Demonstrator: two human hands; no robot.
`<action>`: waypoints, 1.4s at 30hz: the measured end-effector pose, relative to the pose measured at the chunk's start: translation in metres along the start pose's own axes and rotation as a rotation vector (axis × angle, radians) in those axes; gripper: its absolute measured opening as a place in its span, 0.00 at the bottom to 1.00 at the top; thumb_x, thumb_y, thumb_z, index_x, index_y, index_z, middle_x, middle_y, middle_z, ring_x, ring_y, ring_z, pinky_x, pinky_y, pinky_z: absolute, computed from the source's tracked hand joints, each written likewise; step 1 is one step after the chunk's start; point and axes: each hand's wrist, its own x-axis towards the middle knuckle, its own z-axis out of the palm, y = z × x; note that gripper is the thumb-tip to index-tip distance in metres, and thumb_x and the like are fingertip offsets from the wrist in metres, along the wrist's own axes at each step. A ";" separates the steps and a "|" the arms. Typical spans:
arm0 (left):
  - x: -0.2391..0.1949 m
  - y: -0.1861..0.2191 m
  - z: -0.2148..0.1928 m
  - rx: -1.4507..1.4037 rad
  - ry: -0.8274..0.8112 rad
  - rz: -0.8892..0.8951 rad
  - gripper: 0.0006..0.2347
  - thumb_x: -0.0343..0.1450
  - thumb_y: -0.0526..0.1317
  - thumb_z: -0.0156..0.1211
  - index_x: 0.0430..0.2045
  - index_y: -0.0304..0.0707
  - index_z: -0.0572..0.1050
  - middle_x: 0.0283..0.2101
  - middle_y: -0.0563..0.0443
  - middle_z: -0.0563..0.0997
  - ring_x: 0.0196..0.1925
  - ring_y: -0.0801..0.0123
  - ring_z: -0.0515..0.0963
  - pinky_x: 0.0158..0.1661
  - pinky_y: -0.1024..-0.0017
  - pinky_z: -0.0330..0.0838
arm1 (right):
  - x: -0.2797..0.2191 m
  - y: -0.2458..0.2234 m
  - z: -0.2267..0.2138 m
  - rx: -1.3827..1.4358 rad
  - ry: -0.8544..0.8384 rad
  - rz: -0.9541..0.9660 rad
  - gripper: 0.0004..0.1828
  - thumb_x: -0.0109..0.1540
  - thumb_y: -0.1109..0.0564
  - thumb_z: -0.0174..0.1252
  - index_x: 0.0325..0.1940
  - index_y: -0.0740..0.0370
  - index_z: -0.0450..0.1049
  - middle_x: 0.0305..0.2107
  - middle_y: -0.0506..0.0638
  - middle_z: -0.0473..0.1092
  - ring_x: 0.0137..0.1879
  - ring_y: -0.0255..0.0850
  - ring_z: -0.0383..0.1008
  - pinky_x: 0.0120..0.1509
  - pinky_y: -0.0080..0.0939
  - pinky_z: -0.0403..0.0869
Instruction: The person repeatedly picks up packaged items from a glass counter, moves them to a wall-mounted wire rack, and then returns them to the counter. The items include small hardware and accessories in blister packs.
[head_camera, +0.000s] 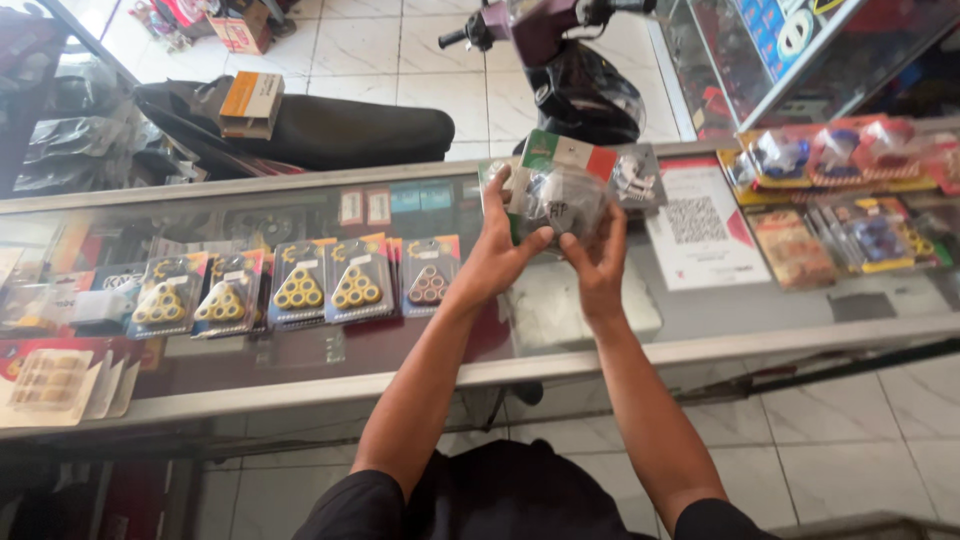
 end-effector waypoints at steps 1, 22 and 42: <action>-0.008 0.000 0.000 0.022 -0.014 0.020 0.42 0.70 0.36 0.65 0.74 0.30 0.39 0.68 0.27 0.61 0.71 0.47 0.63 0.68 0.58 0.59 | -0.008 -0.005 0.002 0.000 -0.008 -0.016 0.44 0.64 0.57 0.63 0.79 0.60 0.49 0.66 0.56 0.61 0.71 0.46 0.64 0.69 0.44 0.71; -0.180 -0.032 0.038 -0.658 -0.648 -0.588 0.17 0.80 0.48 0.46 0.56 0.36 0.70 0.48 0.54 0.80 0.49 0.69 0.79 0.53 0.66 0.75 | -0.214 -0.113 0.013 -0.177 0.323 -0.159 0.56 0.64 0.50 0.65 0.84 0.64 0.36 0.64 0.61 0.65 0.68 0.47 0.67 0.75 0.48 0.64; -0.133 -0.017 0.208 -0.495 -0.935 -0.566 0.17 0.82 0.47 0.43 0.57 0.35 0.70 0.47 0.49 0.78 0.49 0.68 0.76 0.54 0.63 0.72 | -0.254 -0.177 -0.136 -0.461 0.590 -0.211 0.44 0.63 0.45 0.64 0.75 0.68 0.54 0.54 0.61 0.69 0.60 0.43 0.70 0.66 0.43 0.68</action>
